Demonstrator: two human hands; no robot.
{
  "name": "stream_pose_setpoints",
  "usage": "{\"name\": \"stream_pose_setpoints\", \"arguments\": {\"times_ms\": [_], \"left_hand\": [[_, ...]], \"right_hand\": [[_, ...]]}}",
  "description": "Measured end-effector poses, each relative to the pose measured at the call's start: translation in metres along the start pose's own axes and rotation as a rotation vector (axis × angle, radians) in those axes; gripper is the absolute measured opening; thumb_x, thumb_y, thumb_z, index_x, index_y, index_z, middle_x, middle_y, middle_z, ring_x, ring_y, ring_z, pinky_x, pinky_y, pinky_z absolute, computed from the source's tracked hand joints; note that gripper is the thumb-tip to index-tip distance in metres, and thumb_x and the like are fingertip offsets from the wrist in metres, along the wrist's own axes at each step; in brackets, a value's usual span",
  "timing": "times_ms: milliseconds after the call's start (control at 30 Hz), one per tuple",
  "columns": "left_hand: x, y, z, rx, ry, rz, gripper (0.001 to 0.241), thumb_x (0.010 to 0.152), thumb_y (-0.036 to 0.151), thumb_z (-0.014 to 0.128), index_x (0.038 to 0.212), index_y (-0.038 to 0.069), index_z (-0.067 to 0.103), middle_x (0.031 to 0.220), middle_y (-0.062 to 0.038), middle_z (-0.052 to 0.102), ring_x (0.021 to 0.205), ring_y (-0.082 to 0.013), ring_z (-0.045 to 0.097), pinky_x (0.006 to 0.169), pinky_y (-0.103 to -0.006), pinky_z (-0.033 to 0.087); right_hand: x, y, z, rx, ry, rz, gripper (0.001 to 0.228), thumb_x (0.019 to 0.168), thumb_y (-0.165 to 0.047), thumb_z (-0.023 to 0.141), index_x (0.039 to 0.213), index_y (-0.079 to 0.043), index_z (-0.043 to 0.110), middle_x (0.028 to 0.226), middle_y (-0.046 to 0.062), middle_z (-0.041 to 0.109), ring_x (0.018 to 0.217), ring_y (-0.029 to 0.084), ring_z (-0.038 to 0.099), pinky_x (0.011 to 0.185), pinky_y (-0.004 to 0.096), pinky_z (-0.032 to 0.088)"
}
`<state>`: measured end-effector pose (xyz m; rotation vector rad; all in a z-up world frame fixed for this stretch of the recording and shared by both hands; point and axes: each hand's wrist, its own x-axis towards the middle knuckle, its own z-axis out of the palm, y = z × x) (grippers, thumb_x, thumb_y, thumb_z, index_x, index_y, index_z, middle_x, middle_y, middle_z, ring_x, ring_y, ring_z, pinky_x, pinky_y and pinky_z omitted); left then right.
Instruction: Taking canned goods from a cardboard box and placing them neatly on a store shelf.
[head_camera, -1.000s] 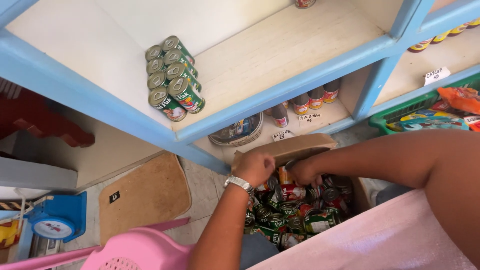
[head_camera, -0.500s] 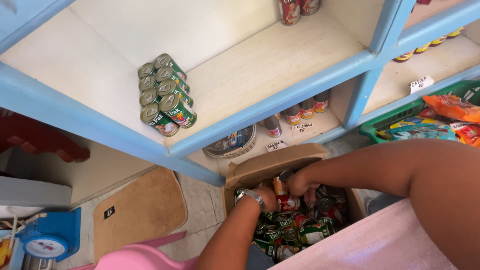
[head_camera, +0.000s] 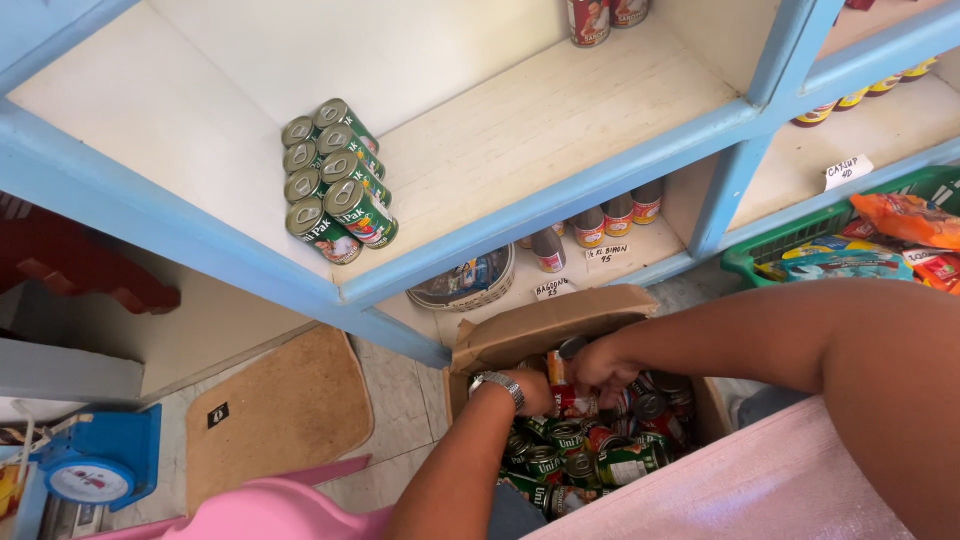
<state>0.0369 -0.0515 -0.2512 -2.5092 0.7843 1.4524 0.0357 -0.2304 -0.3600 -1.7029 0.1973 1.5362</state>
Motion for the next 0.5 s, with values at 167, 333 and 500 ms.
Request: {"name": "stream_pose_setpoints", "arguments": {"times_ms": [167, 333, 500], "left_hand": [[0.005, 0.000, 0.003, 0.029, -0.086, -0.021, 0.060, 0.089, 0.053, 0.065, 0.111, -0.001, 0.078, 0.111, -0.019, 0.078, 0.100, -0.0319, 0.073, 0.088, -0.0444, 0.055], [-0.004, -0.004, -0.003, -0.053, 0.034, -0.006, 0.063, 0.078, 0.057, 0.077, 0.107, 0.001, 0.076, 0.106, -0.019, 0.075, 0.096, -0.0305, 0.071, 0.088, -0.0424, 0.055], [-0.013, -0.021, -0.019, -0.157, 0.228, 0.031, 0.056, 0.073, 0.053, 0.081, 0.098, 0.002, 0.079, 0.100, -0.019, 0.076, 0.091, -0.0304, 0.070, 0.087, -0.0418, 0.054]], "right_hand": [[0.004, -0.001, 0.000, 0.033, 0.019, -0.075, 0.041, 0.089, -0.011, 0.076, 0.127, -0.014, 0.061, 0.104, 0.009, 0.063, 0.088, 0.023, 0.060, 0.072, 0.039, 0.055], [-0.043, -0.022, 0.009, -0.069, 0.073, -0.090, 0.053, 0.080, -0.016, 0.084, 0.128, -0.017, 0.060, 0.102, 0.003, 0.065, 0.093, 0.019, 0.060, 0.072, 0.039, 0.055], [-0.053, -0.032, 0.003, -0.226, 0.122, -0.247, 0.071, 0.068, -0.016, 0.087, 0.135, -0.021, 0.063, 0.113, -0.001, 0.070, 0.101, 0.019, 0.065, 0.069, 0.038, 0.059]]}}
